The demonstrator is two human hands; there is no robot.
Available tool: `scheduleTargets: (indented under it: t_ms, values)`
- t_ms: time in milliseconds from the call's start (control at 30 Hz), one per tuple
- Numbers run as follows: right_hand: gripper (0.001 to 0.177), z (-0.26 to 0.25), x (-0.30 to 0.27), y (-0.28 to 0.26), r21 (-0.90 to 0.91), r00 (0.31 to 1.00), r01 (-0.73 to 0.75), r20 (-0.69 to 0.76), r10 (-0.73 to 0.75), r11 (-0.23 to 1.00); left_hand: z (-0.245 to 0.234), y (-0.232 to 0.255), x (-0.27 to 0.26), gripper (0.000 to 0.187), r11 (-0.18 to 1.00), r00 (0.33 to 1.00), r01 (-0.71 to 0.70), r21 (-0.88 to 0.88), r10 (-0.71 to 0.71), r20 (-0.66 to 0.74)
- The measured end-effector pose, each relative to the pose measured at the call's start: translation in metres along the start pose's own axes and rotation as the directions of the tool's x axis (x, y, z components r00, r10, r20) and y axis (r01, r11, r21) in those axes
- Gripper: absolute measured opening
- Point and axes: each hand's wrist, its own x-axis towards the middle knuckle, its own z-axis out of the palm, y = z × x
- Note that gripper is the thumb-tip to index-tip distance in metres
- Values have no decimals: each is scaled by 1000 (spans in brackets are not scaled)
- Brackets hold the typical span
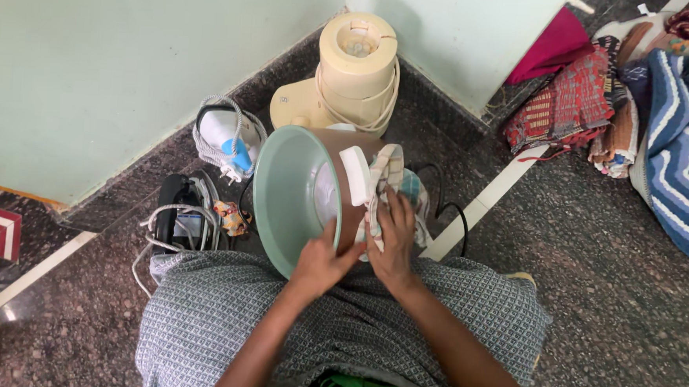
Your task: The person cleans the interior and exterior of a rice cooker with a cloth, then wipes down the soleplate and body of an iron.
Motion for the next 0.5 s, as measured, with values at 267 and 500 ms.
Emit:
scheduleTargets:
  t_ms: [267,500]
  values:
    - [37,-7,6,-2,13,1000,-20,14,20,1000,-20,-92,-45,45,879,922,-387,278,361,142]
    - [36,-5,8,14,39,999,-51,6,51,998,-7,-80,-51,35,908,946,-286,305,218,239]
